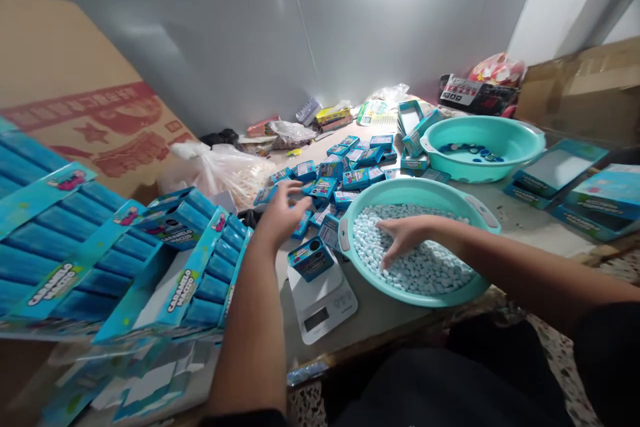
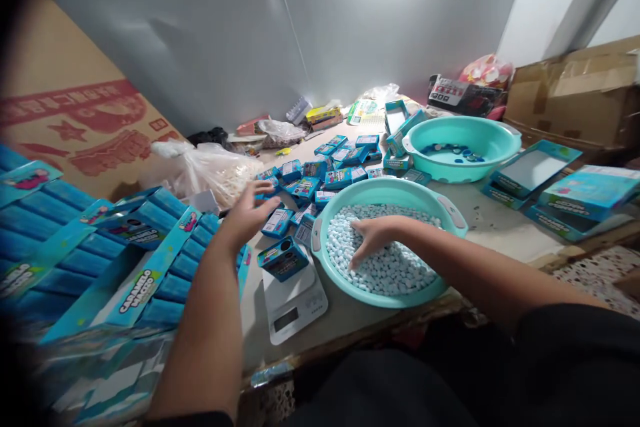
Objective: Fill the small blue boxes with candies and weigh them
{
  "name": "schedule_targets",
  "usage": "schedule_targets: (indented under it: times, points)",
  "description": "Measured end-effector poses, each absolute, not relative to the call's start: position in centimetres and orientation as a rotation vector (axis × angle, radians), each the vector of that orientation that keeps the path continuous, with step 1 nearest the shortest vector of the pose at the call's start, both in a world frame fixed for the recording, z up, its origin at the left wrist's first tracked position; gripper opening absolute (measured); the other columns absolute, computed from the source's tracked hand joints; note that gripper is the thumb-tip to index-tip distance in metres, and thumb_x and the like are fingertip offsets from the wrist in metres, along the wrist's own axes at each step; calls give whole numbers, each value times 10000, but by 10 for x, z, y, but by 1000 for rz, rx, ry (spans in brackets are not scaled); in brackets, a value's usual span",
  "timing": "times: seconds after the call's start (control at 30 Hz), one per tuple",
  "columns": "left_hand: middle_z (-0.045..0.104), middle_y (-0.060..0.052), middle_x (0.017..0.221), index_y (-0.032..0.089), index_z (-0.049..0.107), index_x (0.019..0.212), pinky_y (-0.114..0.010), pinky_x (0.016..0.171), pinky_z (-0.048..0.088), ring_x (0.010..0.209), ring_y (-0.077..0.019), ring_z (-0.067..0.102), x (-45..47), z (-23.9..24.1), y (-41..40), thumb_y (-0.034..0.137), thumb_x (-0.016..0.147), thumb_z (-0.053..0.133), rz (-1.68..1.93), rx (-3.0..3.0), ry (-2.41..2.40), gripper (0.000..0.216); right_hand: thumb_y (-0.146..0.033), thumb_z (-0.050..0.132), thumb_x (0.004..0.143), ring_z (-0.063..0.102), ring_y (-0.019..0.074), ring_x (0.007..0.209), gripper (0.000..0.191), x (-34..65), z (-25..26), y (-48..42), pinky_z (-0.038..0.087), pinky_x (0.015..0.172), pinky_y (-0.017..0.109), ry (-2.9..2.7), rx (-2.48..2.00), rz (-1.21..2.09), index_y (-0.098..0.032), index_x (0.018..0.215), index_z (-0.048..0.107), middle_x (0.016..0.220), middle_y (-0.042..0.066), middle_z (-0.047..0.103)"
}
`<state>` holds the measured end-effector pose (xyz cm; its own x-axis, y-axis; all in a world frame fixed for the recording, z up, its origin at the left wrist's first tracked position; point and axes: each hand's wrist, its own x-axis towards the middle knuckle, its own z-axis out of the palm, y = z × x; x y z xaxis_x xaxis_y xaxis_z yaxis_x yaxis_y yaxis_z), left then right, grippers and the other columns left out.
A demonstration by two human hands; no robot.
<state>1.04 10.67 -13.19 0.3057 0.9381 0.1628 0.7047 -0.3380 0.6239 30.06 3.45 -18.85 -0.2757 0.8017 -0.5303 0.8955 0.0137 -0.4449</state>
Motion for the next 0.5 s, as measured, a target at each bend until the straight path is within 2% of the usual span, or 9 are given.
schedule_targets:
  times: [0.03,0.07,0.13,0.17,0.27,0.33,0.43,0.5]
  points:
    - [573,-159,1432,230,565,1261,-398,985,536,1192,-280,653,26,-130,121,386,776,699,337,2259,1469,527,-770,827,483,381,418,1481,1407,299,-188,30,365,1193,480,2150,1814,-1101,-146,1626,295,1647,203,343]
    - [649,-163,1325,216,631,1160,-430,978,537,1148,-322,671,41,-132,134,323,647,798,162,2285,1463,550,-769,821,501,389,421,1474,1382,297,-187,25,370,1188,477,2162,1828,-1093,-130,1616,311,1641,215,346]
    - [733,-159,1086,195,687,940,-513,977,524,1076,-404,686,68,-143,150,187,428,876,-59,2316,1467,546,-752,821,529,438,425,1435,1322,295,-186,17,391,1169,476,2198,1855,-1083,-110,1587,357,1611,237,385]
    - [743,-148,973,192,683,836,-545,976,515,1046,-429,690,78,-151,154,151,368,883,-95,2320,1474,511,-742,823,541,463,428,1413,1295,295,-186,14,403,1155,478,2218,1866,-1081,-106,1576,373,1596,245,401]
    - [708,-106,777,202,627,665,-568,1002,488,1024,-418,693,94,-167,151,244,401,900,-176,2354,1506,382,-719,812,585,501,440,1372,1221,296,-188,10,440,1113,495,2261,1886,-1060,-128,1566,390,1596,246,395]
    - [672,-89,694,206,584,610,-588,990,484,1000,-417,698,95,-161,145,281,429,899,-195,2385,1551,371,-699,798,620,528,435,1346,1144,301,-191,11,464,1084,501,2293,1894,-1005,-159,1554,418,1580,227,428]
    - [673,-87,717,210,545,638,-604,959,484,1009,-442,690,81,-130,137,232,423,886,-137,2451,1668,403,-623,780,685,603,381,1265,928,313,-193,21,511,1026,450,2341,1876,-843,-221,1482,525,1455,153,587]
    - [687,-96,769,221,535,723,-604,929,486,1011,-447,685,64,-105,129,280,498,861,-49,2466,1806,400,-530,778,715,633,378,1209,766,322,-189,30,527,990,450,2335,1872,-723,-238,1403,609,1367,138,649]
